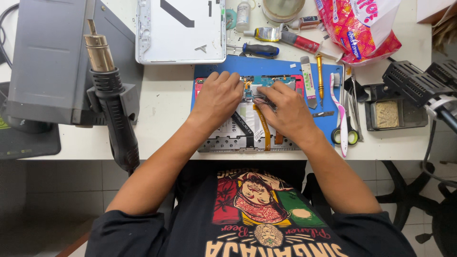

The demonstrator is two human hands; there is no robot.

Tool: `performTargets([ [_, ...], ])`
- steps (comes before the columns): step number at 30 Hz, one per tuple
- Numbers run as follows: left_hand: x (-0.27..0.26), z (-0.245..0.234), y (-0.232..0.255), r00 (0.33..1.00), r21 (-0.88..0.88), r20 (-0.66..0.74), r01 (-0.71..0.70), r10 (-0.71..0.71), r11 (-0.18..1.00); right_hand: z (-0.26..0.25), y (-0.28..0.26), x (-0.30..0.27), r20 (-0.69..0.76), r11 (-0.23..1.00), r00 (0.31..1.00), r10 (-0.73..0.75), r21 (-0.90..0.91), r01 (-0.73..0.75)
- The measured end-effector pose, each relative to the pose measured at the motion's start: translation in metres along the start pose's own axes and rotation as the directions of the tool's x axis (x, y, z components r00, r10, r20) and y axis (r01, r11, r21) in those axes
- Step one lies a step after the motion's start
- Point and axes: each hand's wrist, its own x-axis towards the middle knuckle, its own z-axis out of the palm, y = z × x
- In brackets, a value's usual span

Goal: The person works on a disassembled laptop motherboard, using tweezers and a small brush to manipulate ribbon cables and small components. They repeatedly lift, position, and clean parts of the board while seated at a cluttered workbench.

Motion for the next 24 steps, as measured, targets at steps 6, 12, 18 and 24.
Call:
performTargets([
  [6,-0.001,0.003,-0.002,1.000,-0.010,0.012,0.025,-0.025,1.000,-0.004,-0.003,0.000,0.009,0.999,1.000,0.014,0.036,-0.014],
  [12,-0.012,-0.003,-0.002,0.983,-0.099,0.117,0.156,-0.144,0.983,-0.006,-0.006,0.000,0.016,0.999,0.999,0.030,0.038,-0.030],
  [18,-0.038,-0.022,0.031,0.973,-0.280,-0.048,0.202,-0.224,0.939,-0.007,-0.007,0.000,0.017,0.999,1.000,0.009,0.036,-0.009],
  [24,-0.043,-0.048,0.056,0.951,-0.353,0.041,0.302,-0.308,0.886,0.006,-0.001,0.012,0.066,0.995,0.997,-0.046,-0.089,0.051],
])
